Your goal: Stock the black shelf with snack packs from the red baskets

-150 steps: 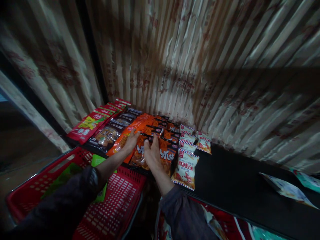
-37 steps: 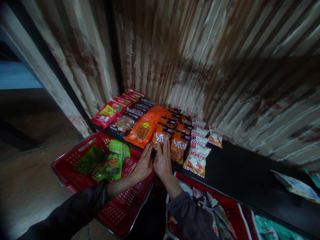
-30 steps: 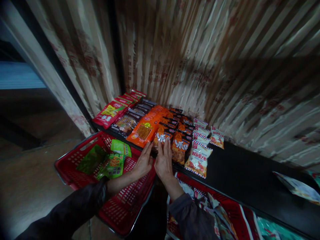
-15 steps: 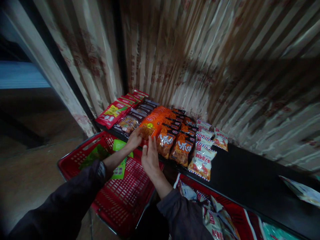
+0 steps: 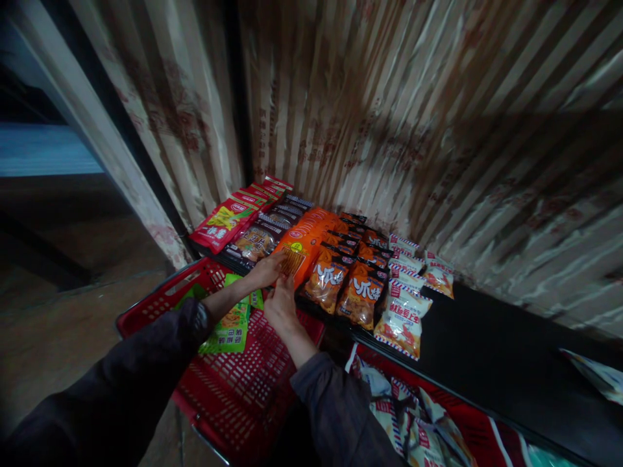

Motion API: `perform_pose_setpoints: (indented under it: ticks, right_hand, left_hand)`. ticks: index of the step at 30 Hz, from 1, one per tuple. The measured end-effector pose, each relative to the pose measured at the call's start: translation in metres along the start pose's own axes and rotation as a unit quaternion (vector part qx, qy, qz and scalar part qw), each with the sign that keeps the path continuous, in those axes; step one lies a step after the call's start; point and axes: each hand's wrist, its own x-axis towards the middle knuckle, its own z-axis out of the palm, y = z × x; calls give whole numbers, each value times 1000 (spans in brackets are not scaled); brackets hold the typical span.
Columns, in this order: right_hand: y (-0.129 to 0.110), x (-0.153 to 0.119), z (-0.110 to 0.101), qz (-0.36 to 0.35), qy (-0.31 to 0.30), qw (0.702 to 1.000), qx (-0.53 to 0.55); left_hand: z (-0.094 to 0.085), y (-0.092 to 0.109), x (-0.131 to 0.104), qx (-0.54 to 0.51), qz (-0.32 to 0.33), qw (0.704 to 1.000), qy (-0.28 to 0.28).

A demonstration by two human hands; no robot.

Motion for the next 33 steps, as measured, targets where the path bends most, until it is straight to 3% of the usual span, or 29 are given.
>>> perform_pose_setpoints:
  ticks: [7, 17, 26, 33]
  right_hand:
    - [4, 7, 0, -10, -17, 999, -35]
    - [3, 6, -5, -20, -20, 998, -58]
    - [0, -1, -12, -9, -10, 998, -57]
    - [-5, -10, -20, -27, 8, 999, -17]
  left_hand:
    - [9, -9, -1, 7, 57, 998, -1]
    - [23, -22, -3, -16, 84, 996, 28]
    - [30, -17, -11, -17, 48, 995, 87]
    - [26, -12, -11, -13, 43, 995, 89]
